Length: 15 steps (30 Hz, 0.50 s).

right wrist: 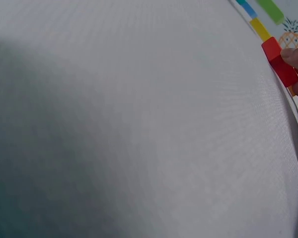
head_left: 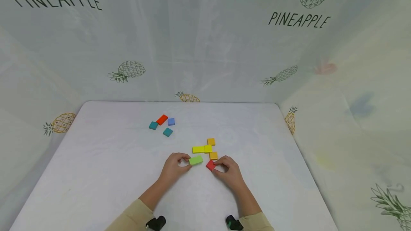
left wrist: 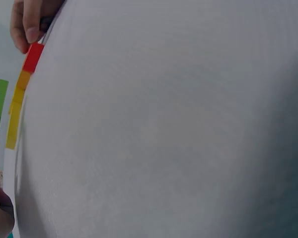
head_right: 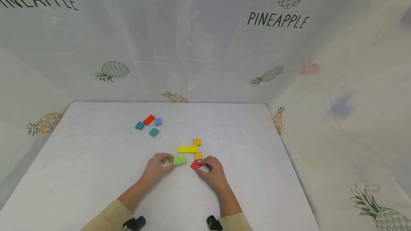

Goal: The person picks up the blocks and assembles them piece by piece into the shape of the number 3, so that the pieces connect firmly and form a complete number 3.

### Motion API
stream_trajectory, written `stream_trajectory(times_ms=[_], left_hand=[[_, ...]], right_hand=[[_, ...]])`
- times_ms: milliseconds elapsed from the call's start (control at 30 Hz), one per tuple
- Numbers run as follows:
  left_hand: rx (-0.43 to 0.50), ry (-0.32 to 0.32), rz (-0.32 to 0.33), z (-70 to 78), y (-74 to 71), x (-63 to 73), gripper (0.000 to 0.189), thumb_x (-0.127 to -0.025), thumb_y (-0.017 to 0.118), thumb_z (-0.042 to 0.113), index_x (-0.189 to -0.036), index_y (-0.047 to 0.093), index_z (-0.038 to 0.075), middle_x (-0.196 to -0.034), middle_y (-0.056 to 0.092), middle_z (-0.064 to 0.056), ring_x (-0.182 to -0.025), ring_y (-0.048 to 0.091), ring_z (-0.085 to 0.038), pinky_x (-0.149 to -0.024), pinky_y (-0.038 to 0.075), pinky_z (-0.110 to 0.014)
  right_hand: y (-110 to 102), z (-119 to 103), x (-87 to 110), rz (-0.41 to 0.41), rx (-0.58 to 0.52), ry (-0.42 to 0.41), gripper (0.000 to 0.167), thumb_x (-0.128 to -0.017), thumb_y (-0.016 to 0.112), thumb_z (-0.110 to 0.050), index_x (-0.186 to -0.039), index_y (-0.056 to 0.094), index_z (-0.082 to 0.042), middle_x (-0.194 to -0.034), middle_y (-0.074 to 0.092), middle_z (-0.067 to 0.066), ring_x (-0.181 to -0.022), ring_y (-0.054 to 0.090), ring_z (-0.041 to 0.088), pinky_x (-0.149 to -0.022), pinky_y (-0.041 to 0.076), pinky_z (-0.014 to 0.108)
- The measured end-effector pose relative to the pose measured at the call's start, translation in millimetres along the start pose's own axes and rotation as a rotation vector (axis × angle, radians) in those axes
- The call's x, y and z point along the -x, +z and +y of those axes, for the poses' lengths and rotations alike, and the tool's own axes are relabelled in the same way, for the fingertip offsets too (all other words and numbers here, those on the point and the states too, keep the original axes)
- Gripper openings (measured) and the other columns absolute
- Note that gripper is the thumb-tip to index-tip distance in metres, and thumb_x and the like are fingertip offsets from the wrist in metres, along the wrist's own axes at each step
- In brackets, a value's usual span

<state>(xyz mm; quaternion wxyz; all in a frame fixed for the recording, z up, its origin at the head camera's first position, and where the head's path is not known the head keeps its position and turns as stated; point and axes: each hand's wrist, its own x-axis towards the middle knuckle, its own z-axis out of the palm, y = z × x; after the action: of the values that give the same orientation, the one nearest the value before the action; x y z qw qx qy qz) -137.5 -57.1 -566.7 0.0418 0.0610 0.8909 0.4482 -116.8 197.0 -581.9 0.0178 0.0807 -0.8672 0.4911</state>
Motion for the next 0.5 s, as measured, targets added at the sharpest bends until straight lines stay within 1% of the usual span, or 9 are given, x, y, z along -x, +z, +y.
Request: stream_trajectory(times_ms=[167,267,433,500], left_hand=[[-0.01,0.006,-0.052,1.8,4.8,3.1,0.026,-0.078,0.083,0.022,-0.101,0.072,0.019,-0.084,0.056,0.013,-0.082,0.046,-0.014,-0.071,0.045,-0.027],[-0.014,0.042,-0.07,2.2,6.1,4.9,0.026,-0.078,0.083,0.02,-0.101,0.071,0.017,-0.083,0.056,0.012,-0.081,0.046,-0.014,-0.07,0.045,-0.027],[-0.025,0.094,-0.08,1.1,7.0,7.7,0.024,-0.078,0.083,0.019,-0.099,0.071,0.017,-0.083,0.057,0.013,-0.08,0.046,-0.012,-0.069,0.044,-0.026],[-0.027,0.103,-0.086,1.0,7.1,8.9,0.024,-0.078,0.083,0.019,-0.099,0.071,0.017,-0.082,0.057,0.014,-0.079,0.046,-0.012,-0.069,0.044,-0.026]], right_hand=[[-0.5,-1.1,-0.4,0.0,-0.007,0.001,0.022,-0.079,0.081,-0.011,-0.095,0.073,-0.024,-0.097,0.063,-0.012,-0.091,0.055,0.013,-0.083,0.049,0.027],[-0.6,-0.8,-0.5,-0.001,-0.004,-0.008,0.022,-0.079,0.081,-0.011,-0.095,0.073,-0.023,-0.097,0.062,-0.012,-0.091,0.055,0.013,-0.082,0.049,0.027],[0.0,0.7,-0.8,0.009,-0.002,-0.014,0.023,-0.077,0.082,-0.009,-0.094,0.074,-0.023,-0.095,0.063,-0.013,-0.088,0.056,0.012,-0.078,0.048,0.026],[0.3,1.4,-1.0,0.016,0.0,-0.01,0.024,-0.077,0.082,-0.008,-0.093,0.073,-0.024,-0.094,0.063,-0.014,-0.087,0.056,0.011,-0.078,0.048,0.026]])
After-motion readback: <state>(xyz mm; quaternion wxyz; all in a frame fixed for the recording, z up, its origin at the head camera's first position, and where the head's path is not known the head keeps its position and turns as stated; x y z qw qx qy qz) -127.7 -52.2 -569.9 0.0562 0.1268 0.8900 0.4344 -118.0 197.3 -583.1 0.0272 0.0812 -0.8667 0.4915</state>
